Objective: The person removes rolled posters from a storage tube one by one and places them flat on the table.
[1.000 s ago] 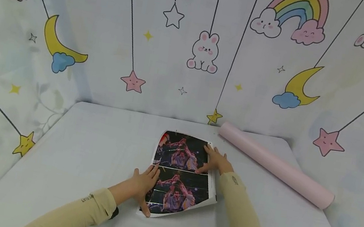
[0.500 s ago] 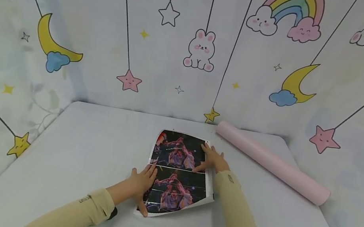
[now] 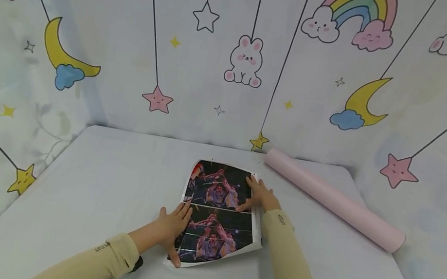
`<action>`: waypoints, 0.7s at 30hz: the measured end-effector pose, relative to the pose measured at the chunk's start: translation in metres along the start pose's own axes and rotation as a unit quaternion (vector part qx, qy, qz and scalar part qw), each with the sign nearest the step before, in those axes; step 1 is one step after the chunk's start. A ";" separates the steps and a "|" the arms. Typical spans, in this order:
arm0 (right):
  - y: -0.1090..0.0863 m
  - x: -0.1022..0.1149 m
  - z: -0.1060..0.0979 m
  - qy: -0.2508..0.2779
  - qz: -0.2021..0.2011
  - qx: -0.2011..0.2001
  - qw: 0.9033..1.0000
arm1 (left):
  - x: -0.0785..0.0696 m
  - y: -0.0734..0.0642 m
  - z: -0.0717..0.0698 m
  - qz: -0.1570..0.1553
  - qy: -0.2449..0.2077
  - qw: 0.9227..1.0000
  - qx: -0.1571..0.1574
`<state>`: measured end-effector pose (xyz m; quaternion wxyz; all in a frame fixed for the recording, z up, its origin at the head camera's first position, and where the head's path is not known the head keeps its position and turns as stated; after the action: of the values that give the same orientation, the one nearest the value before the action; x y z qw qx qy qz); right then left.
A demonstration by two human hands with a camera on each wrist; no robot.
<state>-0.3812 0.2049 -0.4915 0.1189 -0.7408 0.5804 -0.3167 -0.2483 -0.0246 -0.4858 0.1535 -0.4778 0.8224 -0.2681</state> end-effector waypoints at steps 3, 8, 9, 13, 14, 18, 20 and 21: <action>-0.001 -0.001 -0.002 -0.003 0.000 -0.002 1.000 | -0.001 0.001 -0.001 -0.004 0.002 1.000 -0.002; -0.002 -0.001 0.001 -0.005 0.013 0.008 1.000 | -0.003 -0.001 0.000 -0.003 0.003 1.000 -0.003; -0.003 -0.001 0.003 -0.004 0.016 0.010 1.000 | -0.004 -0.002 0.001 -0.002 0.001 1.000 -0.001; -0.001 0.004 0.005 0.000 0.015 0.013 1.000 | -0.002 -0.005 0.003 -0.005 -0.015 1.000 0.002; -0.001 0.005 0.004 0.001 0.011 0.011 1.000 | -0.002 -0.005 0.004 -0.007 -0.018 1.000 0.002; 0.003 0.007 0.002 -0.005 0.005 0.002 1.000 | 0.000 -0.006 0.003 -0.007 -0.027 1.000 -0.004; 0.004 0.005 0.002 -0.006 0.003 0.000 1.000 | 0.000 -0.004 0.003 -0.003 -0.027 1.000 -0.003; 0.004 0.004 0.002 -0.008 0.002 -0.001 1.000 | 0.000 -0.003 0.003 -0.002 -0.024 1.000 -0.003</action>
<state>-0.3828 0.1997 -0.4944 0.1229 -0.7423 0.5812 -0.3099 -0.2446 -0.0269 -0.4861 0.1712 -0.4867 0.8182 -0.2539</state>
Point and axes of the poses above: each hand's wrist, its own y-axis towards the middle knuckle, its own z-axis out of the palm, x = y × z, the point moved 6 cm from there along y, towards the middle knuckle, and after that the axes turned 15 degrees about x, right-handed, at the moved point
